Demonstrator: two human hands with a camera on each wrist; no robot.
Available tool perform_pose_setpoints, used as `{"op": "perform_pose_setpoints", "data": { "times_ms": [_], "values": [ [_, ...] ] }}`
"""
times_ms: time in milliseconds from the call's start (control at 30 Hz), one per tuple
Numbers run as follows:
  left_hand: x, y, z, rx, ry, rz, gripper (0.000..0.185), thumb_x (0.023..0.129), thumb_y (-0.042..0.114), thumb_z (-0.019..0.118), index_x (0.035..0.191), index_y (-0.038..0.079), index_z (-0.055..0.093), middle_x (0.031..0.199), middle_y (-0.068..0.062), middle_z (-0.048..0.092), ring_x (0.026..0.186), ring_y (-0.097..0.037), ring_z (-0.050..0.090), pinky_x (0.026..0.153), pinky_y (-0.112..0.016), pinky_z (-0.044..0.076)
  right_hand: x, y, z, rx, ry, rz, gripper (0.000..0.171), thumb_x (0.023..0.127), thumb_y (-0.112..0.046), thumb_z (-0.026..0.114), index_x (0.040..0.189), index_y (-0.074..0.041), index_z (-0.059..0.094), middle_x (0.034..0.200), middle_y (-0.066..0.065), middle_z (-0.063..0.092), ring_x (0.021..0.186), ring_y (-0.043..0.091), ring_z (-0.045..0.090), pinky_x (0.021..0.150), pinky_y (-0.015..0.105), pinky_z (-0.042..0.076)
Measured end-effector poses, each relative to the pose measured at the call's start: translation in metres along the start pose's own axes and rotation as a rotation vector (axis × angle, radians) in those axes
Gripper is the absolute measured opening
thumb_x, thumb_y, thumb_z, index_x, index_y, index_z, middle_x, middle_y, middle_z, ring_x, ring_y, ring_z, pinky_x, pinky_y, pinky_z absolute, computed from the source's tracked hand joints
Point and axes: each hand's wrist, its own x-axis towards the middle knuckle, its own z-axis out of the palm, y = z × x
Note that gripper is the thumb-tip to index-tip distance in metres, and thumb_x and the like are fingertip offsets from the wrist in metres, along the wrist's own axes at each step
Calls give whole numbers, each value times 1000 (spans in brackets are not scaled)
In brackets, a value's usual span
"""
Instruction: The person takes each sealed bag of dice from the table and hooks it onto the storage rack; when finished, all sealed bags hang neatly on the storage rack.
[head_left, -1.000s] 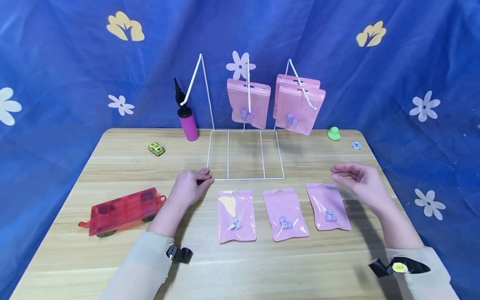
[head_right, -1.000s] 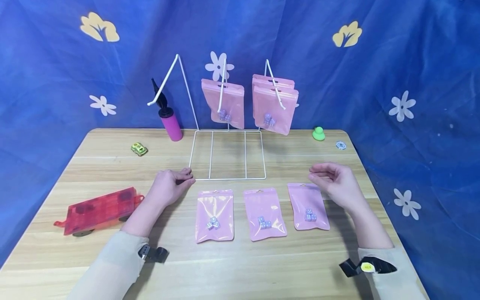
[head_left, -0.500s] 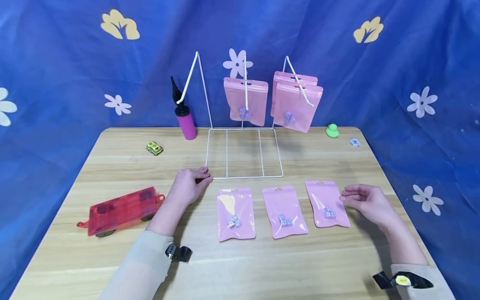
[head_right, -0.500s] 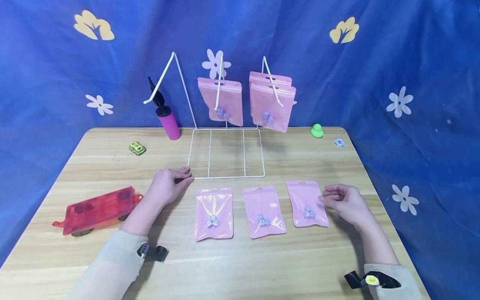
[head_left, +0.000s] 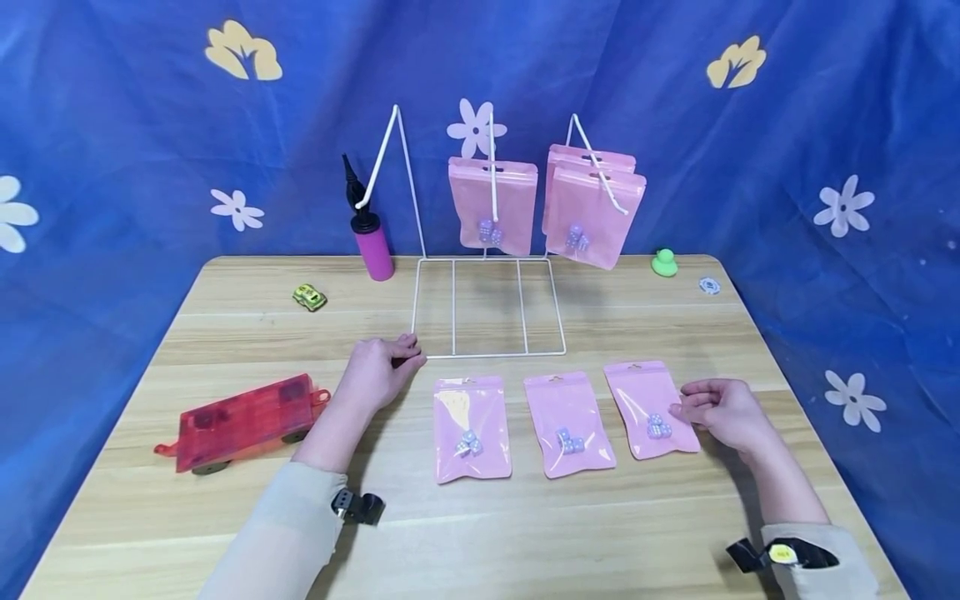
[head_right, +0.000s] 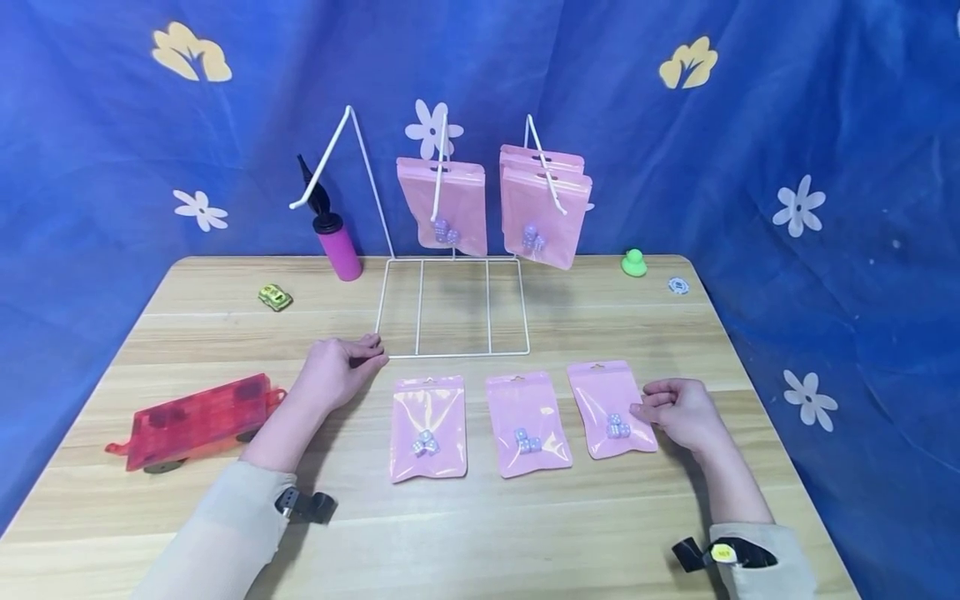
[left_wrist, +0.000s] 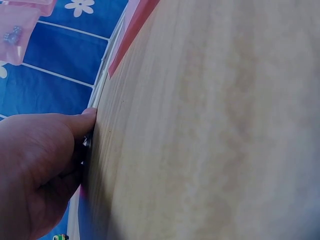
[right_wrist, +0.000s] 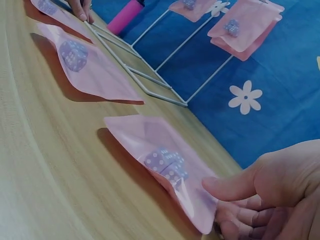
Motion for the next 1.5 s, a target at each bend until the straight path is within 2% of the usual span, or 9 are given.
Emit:
{"op": "perform_pose_setpoints", "data": {
  "times_ms": [167, 367, 600, 767, 900, 1033, 1133, 1300, 1500],
  "values": [
    [-1, 0, 0, 5, -7, -6, 24, 95, 16, 82, 112, -2, 80, 127, -15, 72, 122, -35, 68, 113, -52, 46, 3, 3, 2, 87, -8, -45, 42, 95, 3, 75, 129, 21, 59, 95, 12, 70, 78, 10, 65, 64, 22, 58],
    [-2, 0, 0, 4, -18, -28, 25, 97, 17, 81, 113, -1, 80, 128, -14, 72, 125, -33, 67, 115, -52, 44, -1, 3, -3, 135, -11, -121, 35, 98, 4, 70, 126, 22, 59, 97, 11, 66, 83, 11, 62, 69, 22, 58],
    [-2, 0, 1, 6, -8, -15, 24, 96, 15, 81, 112, -2, 80, 127, -15, 72, 123, -35, 68, 114, -52, 45, -11, -9, -14, 255, -38, -185, 19, 100, 9, 64, 113, 22, 61, 90, 5, 69, 79, 10, 66, 69, 24, 61],
    [-1, -1, 2, 5, -5, -14, 23, 96, 15, 81, 112, -2, 80, 127, -15, 72, 123, -34, 68, 114, -52, 46, -16, -22, -20, 314, -16, -247, 11, 99, 11, 65, 109, 15, 66, 91, 0, 71, 81, 8, 67, 70, 20, 59],
    [-1, -1, 2, -1, -3, -14, 23, 96, 14, 81, 112, -2, 80, 127, -15, 72, 123, -34, 68, 114, -52, 46, -19, -36, -22, 354, 2, -310, 8, 98, 12, 66, 106, 12, 68, 91, 1, 72, 80, 8, 67, 67, 19, 58],
    [-1, -1, 2, 4, -2, -13, 23, 96, 15, 81, 112, -2, 80, 127, -14, 72, 123, -35, 68, 114, -52, 45, -22, -55, -18, 288, 62, -370, 8, 97, 12, 68, 105, 13, 69, 89, 1, 71, 78, 7, 65, 65, 18, 56],
    [-2, -1, 2, 8, -3, -13, 23, 96, 15, 81, 112, -2, 80, 127, -14, 72, 123, -35, 68, 114, -52, 45, -24, -72, -12, 286, 92, -405, 8, 96, 12, 69, 104, 13, 69, 89, 2, 71, 78, 8, 64, 66, 17, 55],
    [-1, -2, 3, 5, -2, -12, 23, 96, 14, 81, 112, -2, 80, 127, -15, 72, 123, -35, 67, 114, -52, 45, -25, -99, -2, 379, 98, -462, 8, 94, 12, 73, 101, 8, 73, 90, 5, 72, 78, 9, 65, 68, 17, 56],
    [-1, -1, 2, 7, -4, -7, 23, 96, 14, 81, 112, -2, 80, 128, -15, 72, 123, -35, 67, 114, -52, 45, -25, -128, 12, 531, 44, -532, 9, 92, 11, 75, 98, 4, 75, 89, 6, 73, 77, 11, 66, 68, 18, 58]
  ]
}}
